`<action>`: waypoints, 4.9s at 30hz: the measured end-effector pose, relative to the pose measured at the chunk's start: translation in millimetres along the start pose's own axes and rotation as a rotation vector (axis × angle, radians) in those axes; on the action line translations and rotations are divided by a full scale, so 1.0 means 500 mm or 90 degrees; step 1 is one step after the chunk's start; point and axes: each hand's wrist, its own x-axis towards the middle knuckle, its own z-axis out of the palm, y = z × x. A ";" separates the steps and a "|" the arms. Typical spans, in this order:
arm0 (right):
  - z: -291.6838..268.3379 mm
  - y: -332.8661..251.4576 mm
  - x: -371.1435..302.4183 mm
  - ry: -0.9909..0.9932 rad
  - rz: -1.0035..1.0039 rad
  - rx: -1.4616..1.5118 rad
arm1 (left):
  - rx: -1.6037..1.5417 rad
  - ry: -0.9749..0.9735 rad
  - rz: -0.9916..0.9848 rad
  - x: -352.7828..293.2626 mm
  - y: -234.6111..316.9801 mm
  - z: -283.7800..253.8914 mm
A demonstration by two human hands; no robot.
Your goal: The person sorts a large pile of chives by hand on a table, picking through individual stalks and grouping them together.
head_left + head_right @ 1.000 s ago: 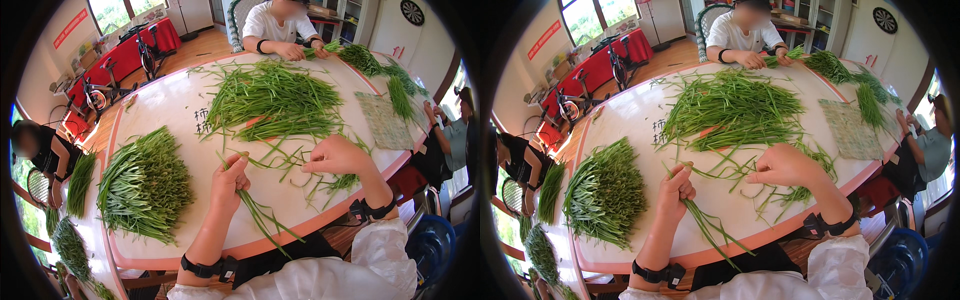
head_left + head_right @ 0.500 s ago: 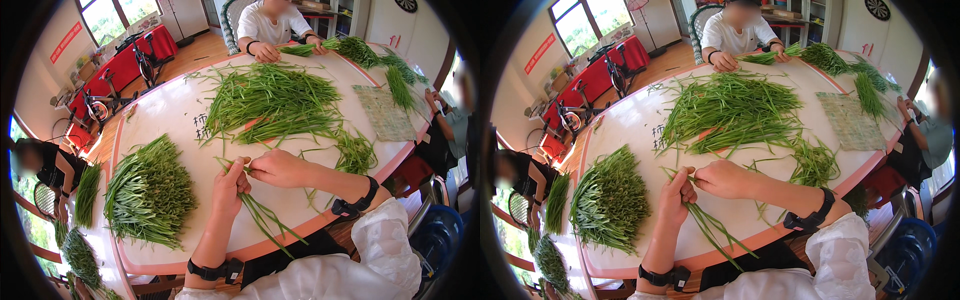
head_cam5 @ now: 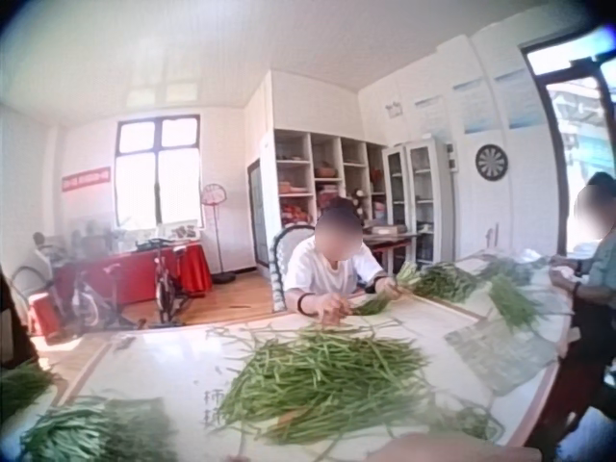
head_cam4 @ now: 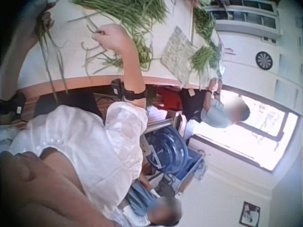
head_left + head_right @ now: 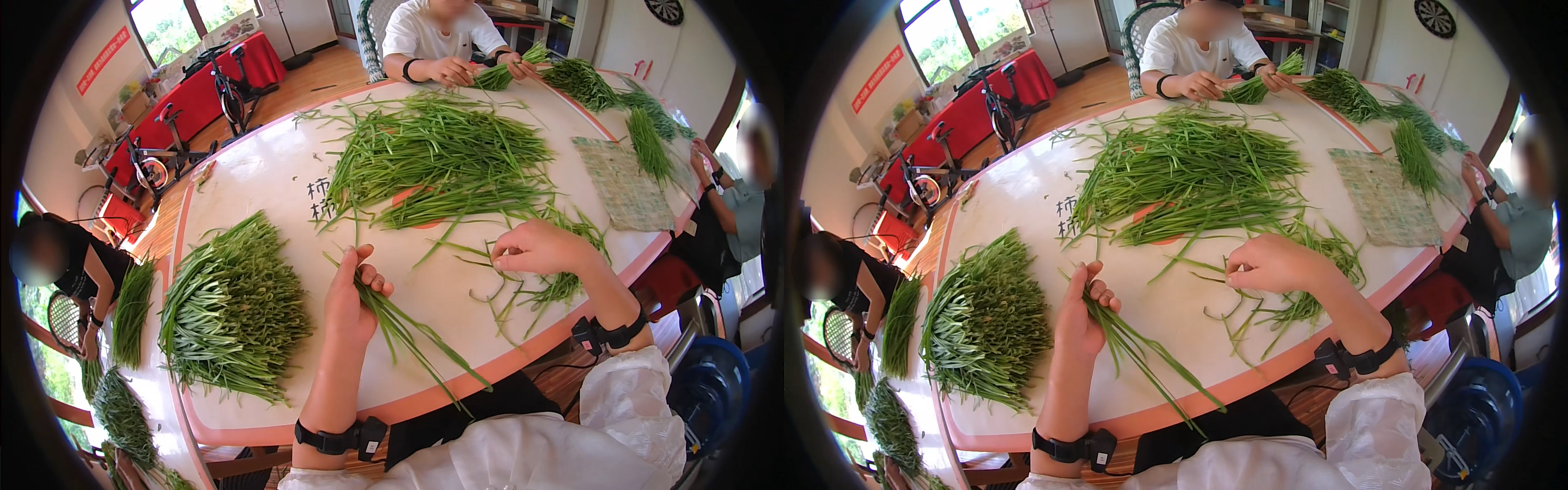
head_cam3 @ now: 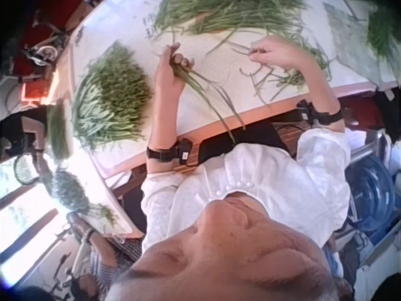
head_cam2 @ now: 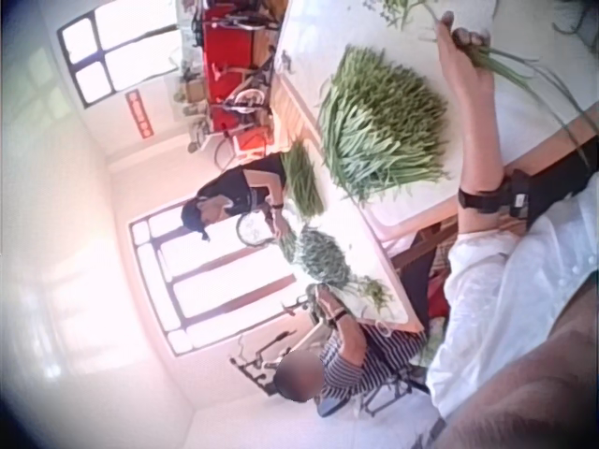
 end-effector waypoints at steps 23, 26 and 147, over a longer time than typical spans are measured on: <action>0.032 -0.010 0.138 0.194 -0.054 0.074 | 0.134 -0.071 -0.068 -0.009 -0.003 0.006; 0.046 -0.031 0.120 0.169 -0.076 0.238 | 0.182 -0.069 -0.067 -0.011 -0.004 0.010; 0.074 -0.114 0.131 0.153 -0.158 0.226 | 0.184 -0.003 0.092 -0.028 -0.001 0.031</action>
